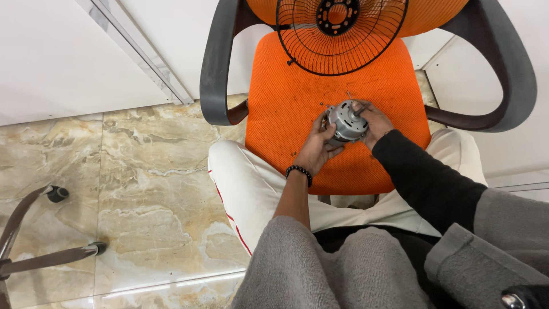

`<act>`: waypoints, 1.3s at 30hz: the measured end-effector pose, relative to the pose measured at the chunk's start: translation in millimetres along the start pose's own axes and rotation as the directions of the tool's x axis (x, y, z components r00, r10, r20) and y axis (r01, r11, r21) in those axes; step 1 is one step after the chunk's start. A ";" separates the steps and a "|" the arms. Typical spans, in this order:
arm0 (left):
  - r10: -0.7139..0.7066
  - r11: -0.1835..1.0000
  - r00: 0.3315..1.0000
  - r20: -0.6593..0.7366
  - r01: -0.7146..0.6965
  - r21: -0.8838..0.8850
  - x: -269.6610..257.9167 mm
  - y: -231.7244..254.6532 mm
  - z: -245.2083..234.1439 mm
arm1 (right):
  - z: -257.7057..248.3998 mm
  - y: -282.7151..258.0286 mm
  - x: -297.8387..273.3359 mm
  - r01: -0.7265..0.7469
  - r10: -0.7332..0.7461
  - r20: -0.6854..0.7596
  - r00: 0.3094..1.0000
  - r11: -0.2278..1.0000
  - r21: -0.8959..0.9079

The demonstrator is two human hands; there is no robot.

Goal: The person reassembles an electric fan motor by hand, inserting the rotor into the stator, aligning the housing halves, and securing them with screws. The person handles the motor housing, rotor, stator, and screws.

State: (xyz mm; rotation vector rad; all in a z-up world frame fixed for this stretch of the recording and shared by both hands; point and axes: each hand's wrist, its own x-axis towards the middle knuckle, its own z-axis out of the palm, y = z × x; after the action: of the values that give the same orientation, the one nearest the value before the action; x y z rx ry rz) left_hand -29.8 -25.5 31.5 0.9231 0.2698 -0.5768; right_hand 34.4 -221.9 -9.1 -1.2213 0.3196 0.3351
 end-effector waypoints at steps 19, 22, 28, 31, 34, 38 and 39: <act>0.227 0.931 0.960 -0.166 -0.164 0.327 32.4 -12.5 -16.6 | 24.1 7.6 -0.2 0.038 -0.064 -0.097 0.993 0.969 -0.243; 0.226 0.943 0.961 -0.159 -0.175 0.283 35.6 -16.6 -20.9 | 27.6 12.1 0.4 0.128 -0.141 -0.053 0.989 0.972 -0.196; 0.226 0.933 0.950 -0.216 -0.148 0.327 40.2 -21.7 -13.6 | 27.8 11.3 -4.8 0.050 -0.071 -0.088 0.994 0.974 -0.222; 0.213 0.884 0.940 -0.266 -0.069 0.463 41.4 -17.0 -17.4 | 26.9 14.3 -2.6 0.080 -0.091 -0.043 0.995 0.976 -0.201; 0.207 0.899 0.943 -0.259 -0.080 0.430 40.6 -7.6 -22.2 | 26.5 17.5 1.2 0.200 -0.172 0.112 0.979 0.920 -0.338; 0.342 0.802 0.808 -0.479 0.015 0.597 40.4 -21.4 0.4 | 24.0 25.1 -0.6 0.222 -0.197 0.105 0.975 0.910 -0.351; 0.383 0.783 0.758 -0.528 0.036 0.621 41.7 -27.0 8.3 | 21.5 26.5 -2.8 0.223 -0.200 0.103 0.974 0.923 -0.315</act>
State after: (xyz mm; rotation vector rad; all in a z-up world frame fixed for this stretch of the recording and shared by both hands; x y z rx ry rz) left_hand -11.5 -59.5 -0.8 1.7580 0.6199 -0.1219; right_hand 22.1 -193.6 -23.9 -1.5507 0.0697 0.2472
